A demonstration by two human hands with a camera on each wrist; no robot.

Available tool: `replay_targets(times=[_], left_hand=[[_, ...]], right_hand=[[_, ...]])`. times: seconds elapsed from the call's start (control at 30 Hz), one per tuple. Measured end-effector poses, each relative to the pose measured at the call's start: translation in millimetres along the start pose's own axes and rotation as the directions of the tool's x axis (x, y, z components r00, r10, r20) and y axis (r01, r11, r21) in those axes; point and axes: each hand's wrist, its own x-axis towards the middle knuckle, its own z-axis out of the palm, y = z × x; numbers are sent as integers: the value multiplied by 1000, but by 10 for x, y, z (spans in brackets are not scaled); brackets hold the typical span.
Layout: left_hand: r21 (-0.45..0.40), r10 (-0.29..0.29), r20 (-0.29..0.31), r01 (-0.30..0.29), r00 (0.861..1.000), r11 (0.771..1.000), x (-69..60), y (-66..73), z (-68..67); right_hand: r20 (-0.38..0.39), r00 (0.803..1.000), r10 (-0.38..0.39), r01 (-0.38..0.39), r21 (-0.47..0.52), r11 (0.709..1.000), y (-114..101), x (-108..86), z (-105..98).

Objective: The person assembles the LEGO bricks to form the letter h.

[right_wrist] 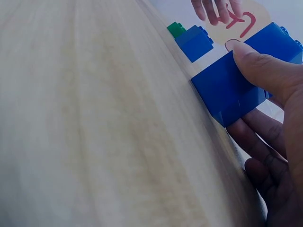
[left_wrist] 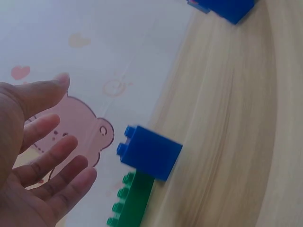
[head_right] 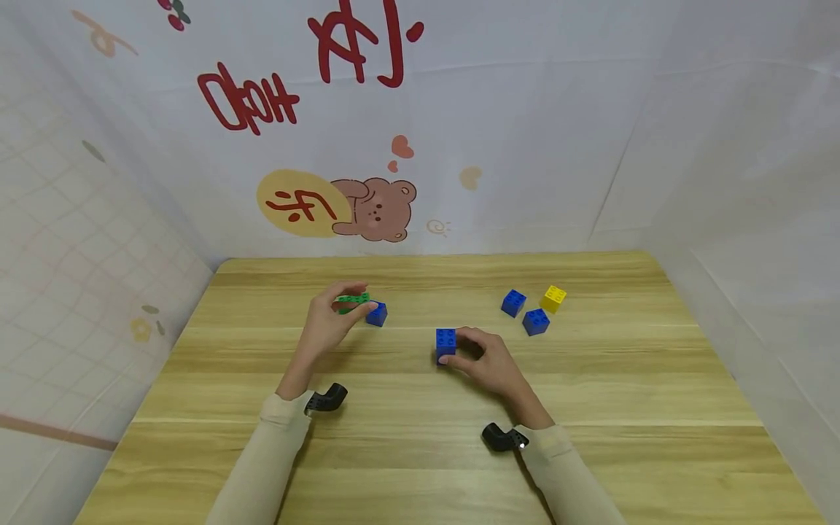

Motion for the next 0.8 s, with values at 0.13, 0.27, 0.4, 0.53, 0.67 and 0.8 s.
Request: replay_targets(times=[0.13,0.27,0.4,0.53,0.67,0.8], left_hand=[[8,-19,-24,19,1000,1000,10,-37,-52],[9,-27,-36,27,999,1000,9,-62,-92],[-16,-39,-45,39,998,999,13,-117,-125],[-49,-53,-61,50,997,998,21,-187,-149],[-76,-73,-63,68,995,995,28,-233,-142],[-106,-115,-41,110,993,988,38,-266,-93]], right_hand=[[-1,1000,-6,5,-2,1000,0,0,-1],[-1,1000,-10,10,-12,1000,1,2,-4],[-1,1000,-6,6,-19,1000,-3,6,-8],[5,1000,0,0,-22,1000,-3,11,-8],[6,1000,2,-2,-25,1000,-5,11,-11],[0,1000,-4,4,-24,1000,-8,7,-16]])
